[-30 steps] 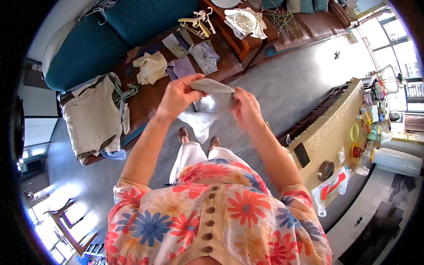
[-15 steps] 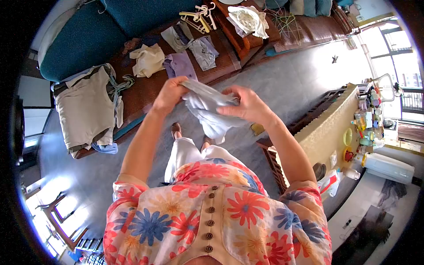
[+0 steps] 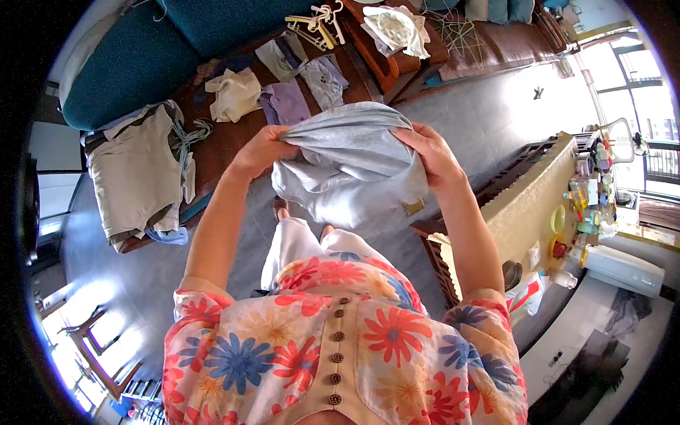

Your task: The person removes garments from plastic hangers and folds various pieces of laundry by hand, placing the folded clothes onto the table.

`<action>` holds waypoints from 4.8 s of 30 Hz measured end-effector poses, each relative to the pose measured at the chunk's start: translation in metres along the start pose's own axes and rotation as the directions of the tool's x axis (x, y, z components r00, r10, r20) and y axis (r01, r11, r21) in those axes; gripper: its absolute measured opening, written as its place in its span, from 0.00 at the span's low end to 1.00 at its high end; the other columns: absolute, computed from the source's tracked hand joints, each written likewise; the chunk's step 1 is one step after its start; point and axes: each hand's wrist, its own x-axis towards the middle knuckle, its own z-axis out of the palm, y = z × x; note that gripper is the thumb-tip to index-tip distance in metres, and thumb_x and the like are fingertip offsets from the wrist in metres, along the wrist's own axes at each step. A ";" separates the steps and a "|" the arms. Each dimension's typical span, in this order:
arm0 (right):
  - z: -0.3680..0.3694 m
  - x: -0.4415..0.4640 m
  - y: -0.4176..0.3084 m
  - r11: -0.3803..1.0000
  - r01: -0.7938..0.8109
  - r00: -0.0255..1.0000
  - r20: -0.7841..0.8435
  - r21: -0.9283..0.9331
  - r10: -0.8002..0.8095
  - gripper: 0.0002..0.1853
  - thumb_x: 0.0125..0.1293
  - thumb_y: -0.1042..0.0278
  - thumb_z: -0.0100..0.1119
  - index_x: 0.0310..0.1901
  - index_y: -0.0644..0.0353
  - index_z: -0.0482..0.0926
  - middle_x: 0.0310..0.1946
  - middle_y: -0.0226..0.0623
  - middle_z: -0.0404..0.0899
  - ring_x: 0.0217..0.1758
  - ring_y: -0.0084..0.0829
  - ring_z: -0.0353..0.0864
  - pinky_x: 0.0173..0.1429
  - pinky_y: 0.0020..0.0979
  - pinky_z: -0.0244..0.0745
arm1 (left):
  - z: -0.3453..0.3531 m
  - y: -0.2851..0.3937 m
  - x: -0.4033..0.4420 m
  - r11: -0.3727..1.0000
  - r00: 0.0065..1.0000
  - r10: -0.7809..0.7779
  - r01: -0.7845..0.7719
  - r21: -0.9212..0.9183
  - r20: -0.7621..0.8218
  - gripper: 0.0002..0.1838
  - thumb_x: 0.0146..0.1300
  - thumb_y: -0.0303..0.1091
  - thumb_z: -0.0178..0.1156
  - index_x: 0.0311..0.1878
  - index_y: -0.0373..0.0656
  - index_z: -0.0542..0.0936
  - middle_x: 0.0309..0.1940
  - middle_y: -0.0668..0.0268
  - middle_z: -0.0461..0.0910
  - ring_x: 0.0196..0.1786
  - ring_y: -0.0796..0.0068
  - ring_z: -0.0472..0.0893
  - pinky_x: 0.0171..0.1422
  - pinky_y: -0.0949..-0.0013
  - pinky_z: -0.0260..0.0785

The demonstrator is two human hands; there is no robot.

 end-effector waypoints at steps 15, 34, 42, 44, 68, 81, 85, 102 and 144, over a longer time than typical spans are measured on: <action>-0.009 0.002 -0.021 0.453 0.403 0.794 0.057 -0.795 -0.605 0.11 0.61 0.67 0.55 0.44 0.59 0.77 0.37 0.32 0.80 0.38 0.23 0.77 0.42 0.23 0.73 | 0.024 0.036 -0.026 0.800 0.984 -0.147 0.060 -0.597 -0.097 0.15 0.59 0.31 0.55 0.47 0.32 0.75 0.38 0.60 0.79 0.38 0.73 0.80 0.45 0.73 0.73; 0.022 0.136 0.162 -0.108 0.293 0.956 0.293 -0.950 0.021 0.42 0.51 0.53 0.63 0.62 0.67 0.54 0.52 0.58 0.68 0.53 0.50 0.71 0.56 0.39 0.67 | 0.190 0.088 -0.062 0.872 0.721 0.299 0.060 -0.486 0.625 0.17 0.63 0.39 0.52 0.49 0.35 0.73 0.38 0.72 0.75 0.42 0.84 0.68 0.49 0.77 0.62; -0.099 0.035 0.198 0.037 -0.293 0.850 -0.243 -0.955 0.468 0.51 0.49 0.47 0.63 0.63 0.70 0.45 0.63 0.55 0.50 0.66 0.45 0.52 0.68 0.36 0.51 | 0.190 0.106 -0.075 0.807 0.666 0.378 0.104 -0.582 0.643 0.16 0.63 0.41 0.53 0.45 0.36 0.73 0.33 0.72 0.72 0.37 0.84 0.66 0.44 0.77 0.61; -0.080 0.006 0.203 0.313 -0.317 0.912 -0.196 -0.895 0.361 0.48 0.49 0.48 0.63 0.63 0.69 0.47 0.62 0.54 0.51 0.65 0.44 0.54 0.67 0.36 0.52 | 0.195 0.099 -0.070 0.888 0.676 0.254 0.120 -0.443 0.692 0.23 0.61 0.46 0.53 0.51 0.36 0.73 0.38 0.64 0.77 0.40 0.79 0.70 0.49 0.75 0.62; -0.044 -0.021 0.149 0.947 0.072 0.978 -0.164 -0.314 -0.128 0.24 0.59 0.55 0.55 0.55 0.57 0.68 0.51 0.35 0.70 0.54 0.30 0.69 0.59 0.35 0.63 | 0.130 -0.036 0.062 0.983 0.997 0.000 -0.015 0.184 0.082 0.16 0.54 0.40 0.58 0.45 0.44 0.80 0.40 0.66 0.80 0.42 0.75 0.75 0.48 0.70 0.67; -0.200 -0.044 0.037 0.881 0.374 0.912 -0.289 0.291 -0.291 0.26 0.57 0.73 0.53 0.59 0.54 0.63 0.42 0.34 0.73 0.33 0.25 0.72 0.38 0.33 0.75 | -0.099 -0.063 -0.077 0.832 0.663 -0.302 -0.168 -0.529 -0.685 0.10 0.58 0.29 0.56 0.42 0.37 0.75 0.37 0.60 0.78 0.36 0.67 0.79 0.41 0.62 0.74; -0.192 -0.019 0.042 0.847 -0.136 0.810 -0.550 -0.514 -0.204 0.25 0.56 0.69 0.59 0.56 0.58 0.68 0.39 0.34 0.79 0.30 0.23 0.75 0.38 0.27 0.72 | -0.055 -0.018 -0.053 0.745 0.789 -0.214 -0.250 -0.619 -0.576 0.09 0.57 0.28 0.57 0.41 0.37 0.74 0.35 0.60 0.78 0.35 0.69 0.79 0.39 0.65 0.75; 0.059 0.021 0.050 0.944 0.324 0.944 -0.044 -0.063 -0.327 0.14 0.58 0.76 0.50 0.47 0.67 0.72 0.36 0.28 0.76 0.39 0.16 0.72 0.45 0.19 0.67 | 0.045 0.068 -0.024 0.927 0.945 0.122 -0.218 -0.306 -0.303 0.11 0.55 0.28 0.60 0.42 0.38 0.78 0.36 0.65 0.80 0.37 0.76 0.79 0.43 0.74 0.72; 0.022 0.017 -0.035 0.407 0.256 0.963 0.196 -0.877 -0.184 0.16 0.51 0.79 0.56 0.44 0.66 0.74 0.35 0.32 0.78 0.40 0.19 0.74 0.47 0.22 0.68 | -0.003 -0.001 0.019 1.000 0.931 -0.007 0.012 0.013 -0.366 0.07 0.49 0.23 0.53 0.33 0.40 0.76 0.26 0.66 0.76 0.27 0.75 0.75 0.35 0.73 0.67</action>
